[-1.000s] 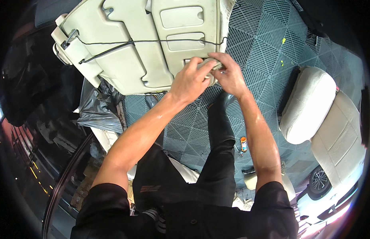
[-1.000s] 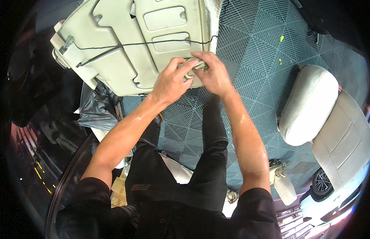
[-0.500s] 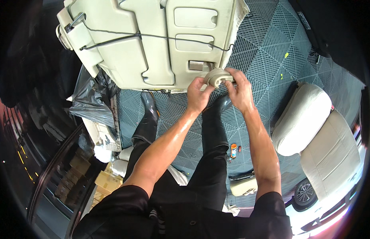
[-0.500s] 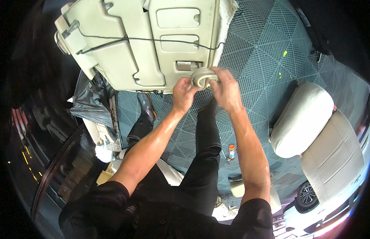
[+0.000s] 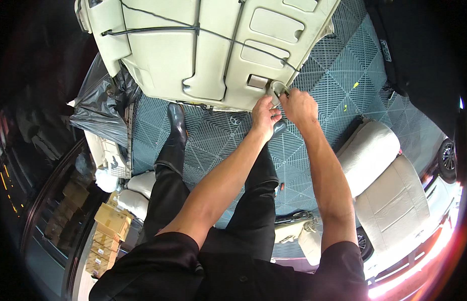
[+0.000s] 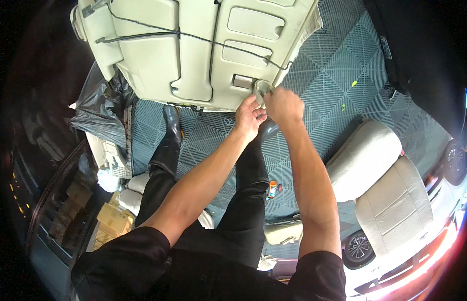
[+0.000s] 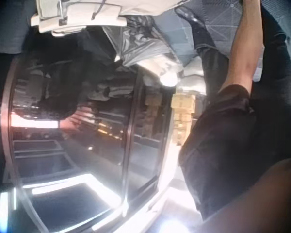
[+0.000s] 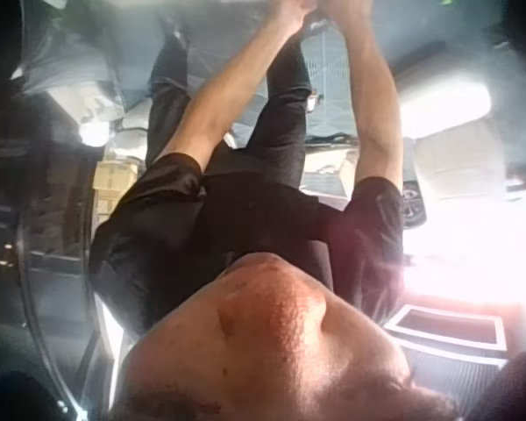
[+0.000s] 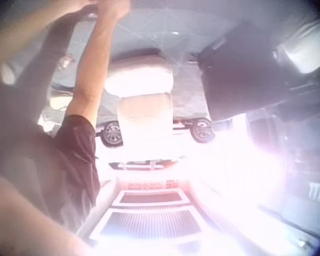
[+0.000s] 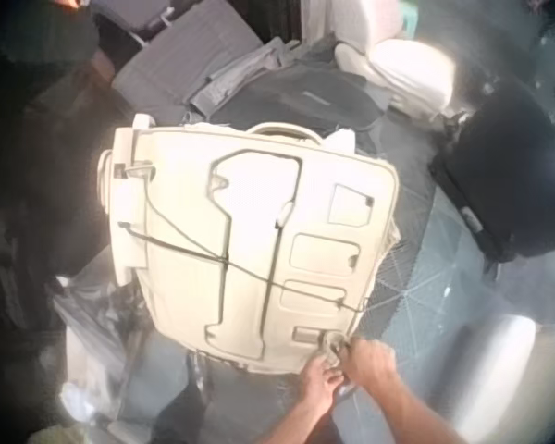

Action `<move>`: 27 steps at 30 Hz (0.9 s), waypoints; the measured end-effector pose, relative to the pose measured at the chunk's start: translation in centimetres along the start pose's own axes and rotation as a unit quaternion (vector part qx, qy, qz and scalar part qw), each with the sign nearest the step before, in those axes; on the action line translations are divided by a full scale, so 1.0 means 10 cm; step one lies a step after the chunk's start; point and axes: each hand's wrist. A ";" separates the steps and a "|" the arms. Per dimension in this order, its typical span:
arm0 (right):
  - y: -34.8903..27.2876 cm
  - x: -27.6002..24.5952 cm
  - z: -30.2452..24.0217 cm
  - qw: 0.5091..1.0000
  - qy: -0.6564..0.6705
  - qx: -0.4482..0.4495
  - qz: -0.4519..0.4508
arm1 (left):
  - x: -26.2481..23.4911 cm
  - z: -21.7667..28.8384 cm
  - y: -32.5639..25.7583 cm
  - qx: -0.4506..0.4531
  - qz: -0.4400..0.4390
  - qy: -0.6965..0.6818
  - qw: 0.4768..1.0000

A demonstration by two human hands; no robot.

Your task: The person works on a beige car seat frame placed on a patterned floor mat. They attach a seatbelt buckle mechanism to the frame, thread a black cable through the seat structure, and manipulate various components of the seat assembly.

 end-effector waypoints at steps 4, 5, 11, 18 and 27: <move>0.11 -0.12 -0.29 0.997 -0.051 0.007 -0.053 | -0.04 0.04 0.04 0.002 0.019 -0.005 1.000; 0.11 -0.14 -0.38 0.998 -0.047 0.013 -0.045 | -0.09 0.06 0.07 0.005 0.010 -0.013 1.000; 0.25 0.20 -0.35 0.997 0.058 0.045 -0.006 | -0.10 0.23 0.13 -0.014 0.053 -0.050 0.997; 0.30 0.33 -0.13 0.973 0.230 0.008 -0.012 | 0.02 0.20 0.01 -0.043 0.062 -0.014 0.997; 0.22 0.42 0.19 0.868 0.494 -0.021 -0.040 | -0.07 0.14 0.11 -0.028 0.055 0.002 0.998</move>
Point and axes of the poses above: each hand's wrist, its own y-axis towards the middle knuckle, its own x-axis out of the palm, z = x × y
